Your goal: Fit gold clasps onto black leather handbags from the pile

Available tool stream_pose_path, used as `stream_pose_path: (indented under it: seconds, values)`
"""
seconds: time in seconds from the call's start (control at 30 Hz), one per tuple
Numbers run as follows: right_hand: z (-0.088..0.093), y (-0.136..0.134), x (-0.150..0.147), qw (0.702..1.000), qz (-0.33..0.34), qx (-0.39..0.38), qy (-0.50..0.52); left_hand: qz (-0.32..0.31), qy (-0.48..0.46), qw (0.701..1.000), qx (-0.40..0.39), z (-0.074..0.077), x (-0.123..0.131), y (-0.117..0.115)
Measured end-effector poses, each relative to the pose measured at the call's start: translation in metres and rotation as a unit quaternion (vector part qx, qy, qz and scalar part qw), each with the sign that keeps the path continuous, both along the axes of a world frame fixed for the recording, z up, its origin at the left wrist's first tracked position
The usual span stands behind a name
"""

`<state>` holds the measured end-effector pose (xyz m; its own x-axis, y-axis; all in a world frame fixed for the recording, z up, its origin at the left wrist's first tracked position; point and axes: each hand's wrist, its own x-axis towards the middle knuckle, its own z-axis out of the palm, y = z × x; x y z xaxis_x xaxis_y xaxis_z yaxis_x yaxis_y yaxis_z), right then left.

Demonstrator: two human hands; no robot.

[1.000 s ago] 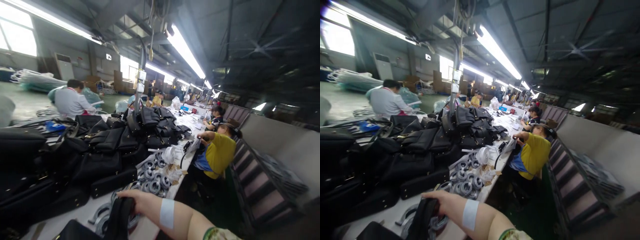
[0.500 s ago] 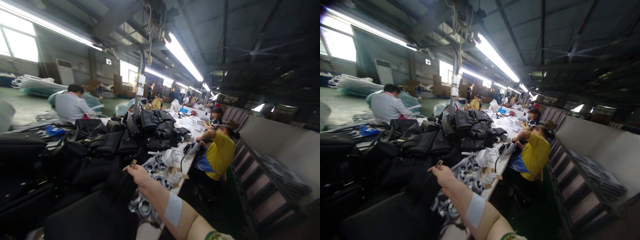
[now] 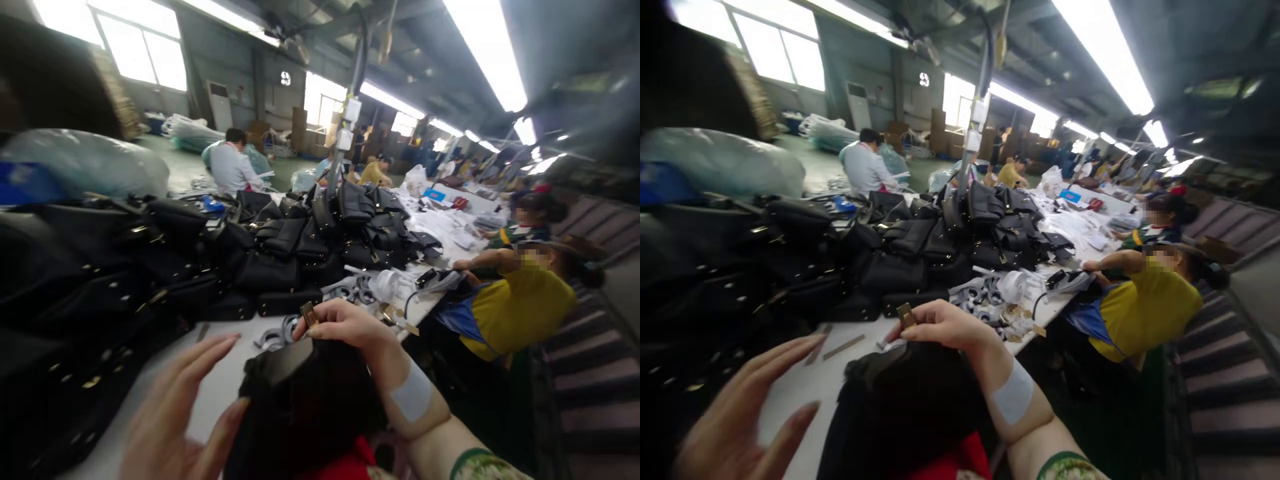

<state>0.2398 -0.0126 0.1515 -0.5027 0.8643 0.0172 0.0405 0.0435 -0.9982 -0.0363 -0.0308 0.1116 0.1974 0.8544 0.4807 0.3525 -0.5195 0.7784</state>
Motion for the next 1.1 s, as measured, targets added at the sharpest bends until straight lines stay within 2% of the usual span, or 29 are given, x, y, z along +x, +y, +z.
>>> stream_pose_path:
  seconds: [0.03, 0.1, 0.2, 0.3, 0.4, 0.57, 0.67, 0.77, 0.9, 1.03, 1.1]
  values:
    - [-0.007, -0.002, -0.008, 1.0, 0.012, -0.022, 0.015, -0.039, 0.047, 0.998, -0.024, 0.009, 0.006, 0.001]
    - [-0.026, -0.008, -0.024, 0.998, 0.009, -0.062, 0.028, -0.14, 0.084, 0.978, -0.133, 0.017, 0.02, 0.004]
    - [-0.058, -0.022, -0.043, 0.993, 0.008, -0.119, -0.006, -0.224, 0.038, 0.936, -0.269, 0.006, 0.035, 0.006]
    - [-0.086, -0.037, -0.056, 0.986, 0.035, -0.16, -0.03, -0.208, 0.023, 0.925, -0.317, -0.018, 0.037, 0.001]
    - [-0.102, -0.048, -0.064, 0.978, 0.057, -0.2, -0.03, -0.184, 0.002, 0.916, -0.356, -0.035, 0.03, -0.007]
    - [-0.104, -0.056, -0.07, 0.96, 0.032, -0.277, -0.02, -0.183, -0.053, 0.883, -0.428, -0.043, 0.012, -0.014]
    - [-0.1, -0.057, -0.073, 0.959, 0.036, -0.277, -0.051, -0.168, -0.045, 0.889, -0.424, -0.042, 0.003, -0.016]
    - [-0.096, -0.059, -0.078, 0.965, 0.05, -0.239, -0.097, -0.144, 0.007, 0.902, -0.408, -0.038, -0.003, -0.019]
    - [-0.092, -0.066, -0.083, 0.976, 0.077, -0.153, -0.132, -0.143, 0.049, 0.896, -0.417, -0.032, -0.007, -0.026]
    - [-0.091, -0.072, -0.083, 0.981, 0.149, -0.069, -0.107, -0.159, 0.062, 0.887, -0.428, -0.029, -0.011, -0.031]
    - [-0.092, -0.072, -0.083, 0.982, 0.154, -0.06, -0.086, -0.152, 0.044, 0.881, -0.446, -0.028, -0.013, -0.031]
